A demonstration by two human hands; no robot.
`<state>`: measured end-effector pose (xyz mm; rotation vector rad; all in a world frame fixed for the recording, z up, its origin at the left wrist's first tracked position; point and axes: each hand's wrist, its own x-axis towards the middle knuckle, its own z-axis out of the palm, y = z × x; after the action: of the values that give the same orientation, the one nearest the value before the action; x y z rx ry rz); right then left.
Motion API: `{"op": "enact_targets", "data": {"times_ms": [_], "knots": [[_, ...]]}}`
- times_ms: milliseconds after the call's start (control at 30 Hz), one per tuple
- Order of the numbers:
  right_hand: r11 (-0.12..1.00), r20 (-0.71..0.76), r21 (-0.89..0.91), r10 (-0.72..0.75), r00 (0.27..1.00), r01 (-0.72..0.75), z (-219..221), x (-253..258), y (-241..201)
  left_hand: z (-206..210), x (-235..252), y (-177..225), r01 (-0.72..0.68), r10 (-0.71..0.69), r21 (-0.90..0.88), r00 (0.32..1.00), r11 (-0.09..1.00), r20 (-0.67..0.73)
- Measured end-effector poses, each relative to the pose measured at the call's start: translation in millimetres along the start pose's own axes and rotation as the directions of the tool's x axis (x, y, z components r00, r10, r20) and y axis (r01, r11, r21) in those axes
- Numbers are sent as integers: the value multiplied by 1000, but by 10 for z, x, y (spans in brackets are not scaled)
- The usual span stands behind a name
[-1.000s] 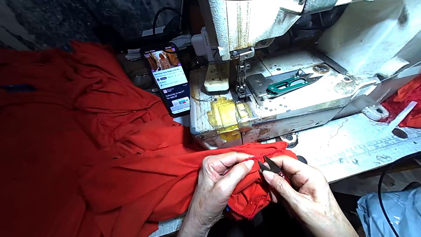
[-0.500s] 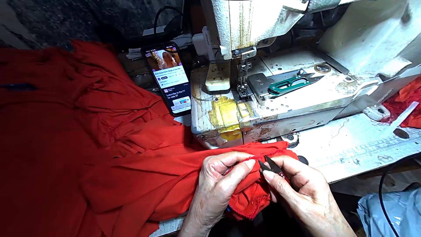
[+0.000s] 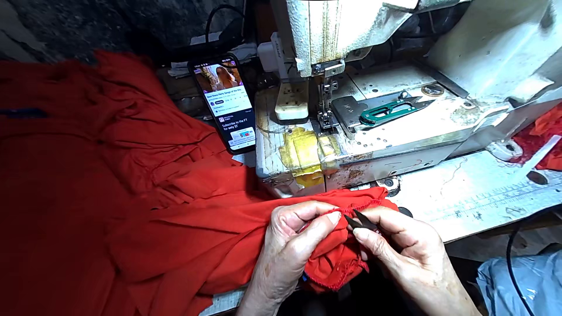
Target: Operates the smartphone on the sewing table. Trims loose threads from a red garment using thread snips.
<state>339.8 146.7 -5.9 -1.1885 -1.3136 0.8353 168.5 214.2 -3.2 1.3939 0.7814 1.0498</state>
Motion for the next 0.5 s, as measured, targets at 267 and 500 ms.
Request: {"op": "enact_targets", "data": {"times_ms": [267, 500], "knots": [[954, 132, 233, 161, 978, -189, -64, 60, 21, -35, 2, -64, -119, 117, 58, 992, 991, 40], [983, -45, -171, -72, 996, 64, 35, 74, 98, -31, -4, -62, -127, 124, 63, 991, 990, 41]]}}
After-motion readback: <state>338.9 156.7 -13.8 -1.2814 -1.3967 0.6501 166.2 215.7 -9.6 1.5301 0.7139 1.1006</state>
